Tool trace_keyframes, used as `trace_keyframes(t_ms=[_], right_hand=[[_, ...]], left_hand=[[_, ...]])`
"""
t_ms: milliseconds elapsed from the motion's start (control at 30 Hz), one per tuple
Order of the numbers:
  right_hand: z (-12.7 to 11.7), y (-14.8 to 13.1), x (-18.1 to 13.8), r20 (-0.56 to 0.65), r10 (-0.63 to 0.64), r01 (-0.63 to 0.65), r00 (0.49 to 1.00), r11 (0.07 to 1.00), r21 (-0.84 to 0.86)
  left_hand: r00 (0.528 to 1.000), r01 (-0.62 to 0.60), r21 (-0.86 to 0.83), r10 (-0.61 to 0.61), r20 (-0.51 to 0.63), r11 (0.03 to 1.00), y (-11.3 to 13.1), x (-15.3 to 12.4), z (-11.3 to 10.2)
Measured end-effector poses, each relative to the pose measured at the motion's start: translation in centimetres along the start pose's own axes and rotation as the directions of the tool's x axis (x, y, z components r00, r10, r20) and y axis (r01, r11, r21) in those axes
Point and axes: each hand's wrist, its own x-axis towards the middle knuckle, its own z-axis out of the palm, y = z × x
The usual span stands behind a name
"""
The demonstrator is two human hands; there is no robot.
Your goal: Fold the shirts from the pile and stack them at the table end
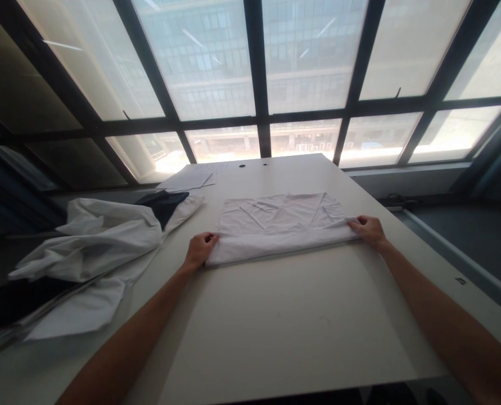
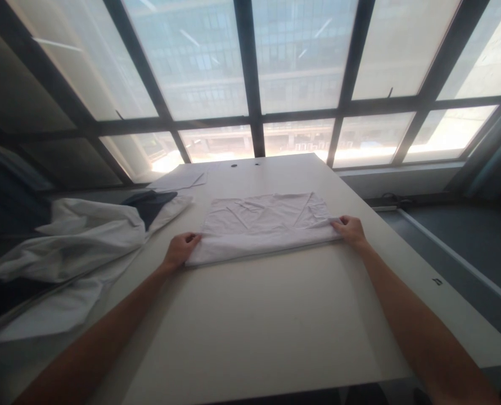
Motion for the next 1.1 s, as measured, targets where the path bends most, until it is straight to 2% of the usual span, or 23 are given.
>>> trace_keyframes(t_ms=[200, 433, 533, 600, 633, 700, 767, 833, 900, 967, 1033, 1100], right_hand=[[0.6, 1.7, 0.1, -0.076, -0.006, 0.002, 0.997, 0.999, -0.049], [0.8, 2.8, 0.1, -0.115, -0.019, -0.007, 0.993, 0.975, -0.222], [0.8, 2.5, -0.1, -0.171, -0.046, -0.009, 0.984, 0.951, -0.309], [1.0, 1.4, -0.3, -0.248, -0.14, 0.039, 0.959, 0.928, -0.372], [1.3, 0.5, -0.4, -0.281, -0.204, 0.079, 0.938, 0.914, -0.399], [2.3, -1.9, -1.2, -0.294, -0.329, 0.182, 0.897, 0.883, -0.433], [4.1, -4.9, -2.7, -0.193, -0.424, 0.318, 0.885, 0.853, -0.415], [6.6, -7.6, -5.1, -0.016, -0.493, 0.451, 0.87, 0.808, -0.378], [9.1, -9.7, -7.9, 0.146, -0.516, 0.532, 0.844, 0.769, -0.354], [11.2, -10.9, -10.3, 0.3, -0.539, 0.616, 0.787, 0.715, -0.33], [12.5, -11.4, -11.9, 0.441, -0.533, 0.677, 0.722, 0.673, -0.296], [13.0, -11.2, -12.4, 0.542, -0.492, 0.699, 0.681, 0.658, -0.28]], left_hand=[[0.997, 0.038, 0.232, -0.051, 0.05, 0.972, -0.7, 0.1, 0.2], [0.991, 0.041, 0.355, -0.083, 0.102, 0.934, -0.1, -0.5, -0.4], [0.997, -0.079, 0.373, 0.082, 0.009, 0.924, 1.3, -1.0, -0.6], [0.966, -0.23, 0.374, 0.257, -0.022, 0.898, 3.4, -1.7, -0.1], [0.942, -0.314, 0.359, 0.335, 0.002, 0.879, 4.8, -2.2, 0.5], [0.875, -0.482, 0.301, 0.467, 0.126, 0.823, 8.0, -3.4, 2.3], [0.808, -0.585, 0.25, 0.527, 0.264, 0.771, 11.0, -4.8, 4.8], [0.762, -0.63, 0.221, 0.537, 0.363, 0.745, 13.2, -6.0, 7.1], [0.755, -0.622, 0.216, 0.504, 0.419, 0.753, 14.1, -6.8, 8.8], [0.761, -0.606, 0.221, 0.475, 0.443, 0.764, 14.2, -7.2, 9.7], [0.769, -0.591, 0.227, 0.456, 0.448, 0.774, 14.0, -7.3, 10.0], [0.786, -0.564, 0.235, 0.427, 0.447, 0.792, 13.7, -7.3, 9.9]])
